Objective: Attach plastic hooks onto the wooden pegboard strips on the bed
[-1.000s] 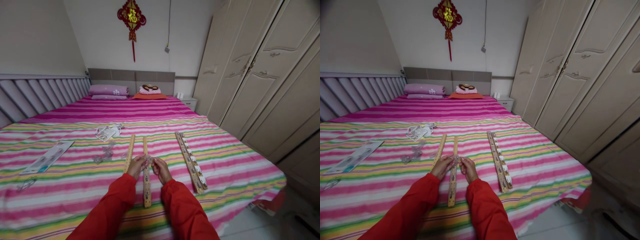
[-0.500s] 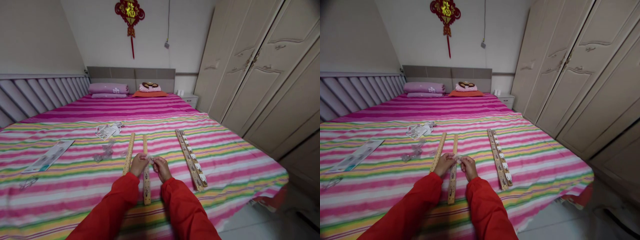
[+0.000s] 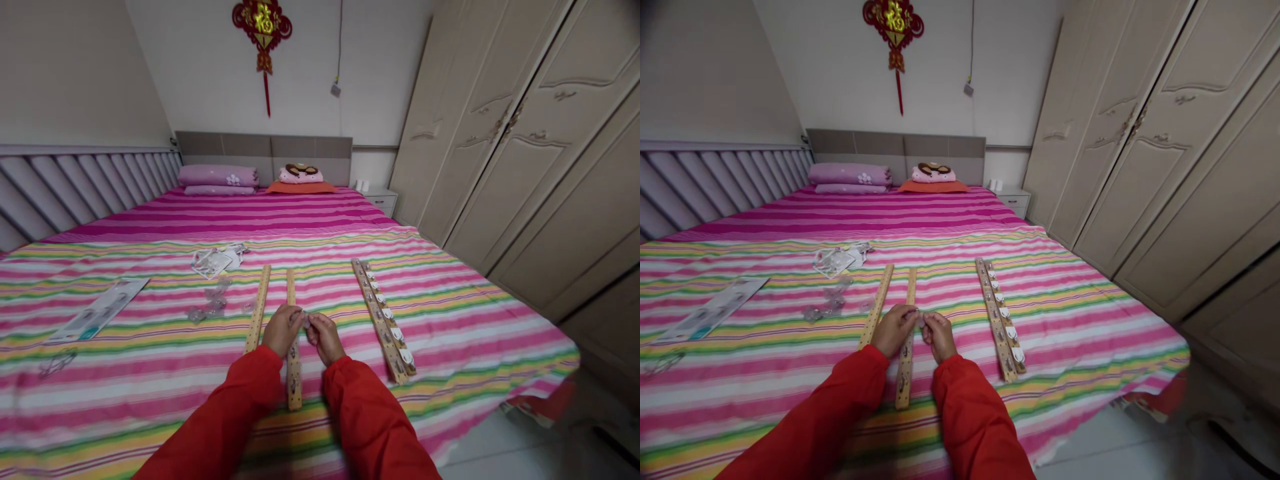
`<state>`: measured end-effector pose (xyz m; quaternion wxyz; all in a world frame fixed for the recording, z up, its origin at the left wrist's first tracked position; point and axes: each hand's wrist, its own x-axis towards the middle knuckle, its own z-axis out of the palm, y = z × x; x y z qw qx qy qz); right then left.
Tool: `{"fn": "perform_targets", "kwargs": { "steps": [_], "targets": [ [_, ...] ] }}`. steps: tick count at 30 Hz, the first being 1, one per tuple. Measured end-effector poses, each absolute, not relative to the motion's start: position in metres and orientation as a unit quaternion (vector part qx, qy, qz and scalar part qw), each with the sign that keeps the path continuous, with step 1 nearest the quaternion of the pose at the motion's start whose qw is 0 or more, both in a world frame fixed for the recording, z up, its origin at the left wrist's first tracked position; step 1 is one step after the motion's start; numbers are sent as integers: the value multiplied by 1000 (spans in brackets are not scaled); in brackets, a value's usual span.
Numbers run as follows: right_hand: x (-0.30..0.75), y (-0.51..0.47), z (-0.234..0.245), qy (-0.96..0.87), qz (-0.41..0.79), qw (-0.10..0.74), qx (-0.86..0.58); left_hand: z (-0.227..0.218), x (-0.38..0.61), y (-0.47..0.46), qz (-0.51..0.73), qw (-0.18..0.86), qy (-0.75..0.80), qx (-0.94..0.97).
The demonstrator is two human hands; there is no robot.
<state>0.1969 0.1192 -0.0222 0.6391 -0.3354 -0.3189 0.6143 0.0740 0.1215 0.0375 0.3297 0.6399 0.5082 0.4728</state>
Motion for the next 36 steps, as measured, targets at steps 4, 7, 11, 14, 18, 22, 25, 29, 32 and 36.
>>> {"fn": "perform_targets", "kwargs": {
  "steps": [4,7,11,14,18,22,25,29,32,36],
  "targets": [
    [197,120,-24,-314,616,638,-339,34,70,132,505,418,524,544],
    [197,120,-25,-315,620,637,-334,32,65,140,485,445,536,529],
    [196,119,-23,-311,618,639,-335,35,63,146,420,426,513,616],
    [196,118,-22,-314,612,642,-339,40,64,149,373,431,513,642],
    [196,117,-21,-308,605,649,-343,44,63,153,314,472,507,649],
    [197,117,-20,-306,605,653,-339,45,61,154,304,479,506,649],
    [197,118,-19,-295,610,653,-338,45,60,154,309,498,501,636],
    [195,125,-14,-259,609,673,-331,45,58,160,379,550,506,546],
    [190,135,-10,-264,604,667,-346,45,53,167,435,562,515,479],
    [182,153,-3,-302,588,651,-374,43,48,177,471,532,521,473]
  ]
}}
